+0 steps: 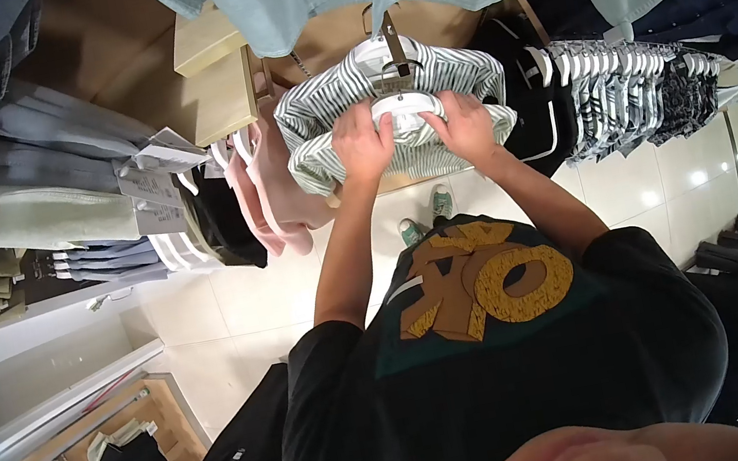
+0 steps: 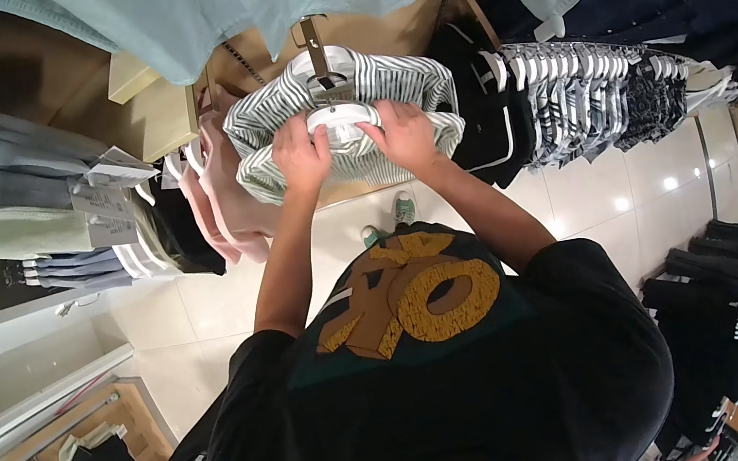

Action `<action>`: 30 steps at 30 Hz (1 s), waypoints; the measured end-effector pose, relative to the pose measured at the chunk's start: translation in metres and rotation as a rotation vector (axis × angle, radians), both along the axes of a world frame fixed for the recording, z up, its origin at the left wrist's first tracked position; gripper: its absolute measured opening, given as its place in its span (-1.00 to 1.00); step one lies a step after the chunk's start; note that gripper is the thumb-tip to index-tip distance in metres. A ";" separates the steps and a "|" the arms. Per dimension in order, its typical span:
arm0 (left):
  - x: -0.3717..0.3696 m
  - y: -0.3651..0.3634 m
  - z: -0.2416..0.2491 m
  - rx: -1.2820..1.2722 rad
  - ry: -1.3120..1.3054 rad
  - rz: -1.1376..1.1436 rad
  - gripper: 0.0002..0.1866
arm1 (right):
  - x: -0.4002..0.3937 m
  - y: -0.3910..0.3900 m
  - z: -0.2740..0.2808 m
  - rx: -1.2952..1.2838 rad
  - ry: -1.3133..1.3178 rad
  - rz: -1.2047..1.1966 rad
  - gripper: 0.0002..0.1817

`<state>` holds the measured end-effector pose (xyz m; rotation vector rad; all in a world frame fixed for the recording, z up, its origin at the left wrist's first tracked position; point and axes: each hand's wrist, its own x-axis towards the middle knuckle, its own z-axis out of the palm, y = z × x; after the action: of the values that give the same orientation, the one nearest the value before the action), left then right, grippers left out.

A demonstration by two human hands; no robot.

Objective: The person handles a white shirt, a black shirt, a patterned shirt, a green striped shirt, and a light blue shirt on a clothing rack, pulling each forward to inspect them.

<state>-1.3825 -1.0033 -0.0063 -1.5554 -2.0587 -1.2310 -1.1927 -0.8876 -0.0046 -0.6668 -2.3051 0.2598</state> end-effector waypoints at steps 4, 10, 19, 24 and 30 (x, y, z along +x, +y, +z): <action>-0.004 -0.005 -0.009 0.035 0.060 0.053 -0.59 | -0.004 0.013 0.004 0.043 0.030 0.029 -0.59; 0.011 -0.031 -0.022 -0.033 0.069 0.117 -0.58 | 0.001 0.021 0.007 0.130 0.070 0.072 -0.61; -0.003 -0.045 -0.016 -0.034 -0.150 -0.010 -0.66 | 0.013 0.011 0.019 -0.088 0.002 0.095 -0.58; -0.049 0.004 0.076 0.099 0.050 0.025 -0.55 | -0.004 0.052 0.069 -0.464 0.112 -0.086 -0.47; -0.085 0.077 0.064 -0.699 -0.051 -0.104 -0.49 | -0.067 0.120 0.055 -0.176 -0.371 0.093 -0.44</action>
<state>-1.4674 -0.9261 0.0580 -1.9330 -2.6400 -0.5896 -1.2595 -0.7680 0.0500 -0.7472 -2.6946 0.4161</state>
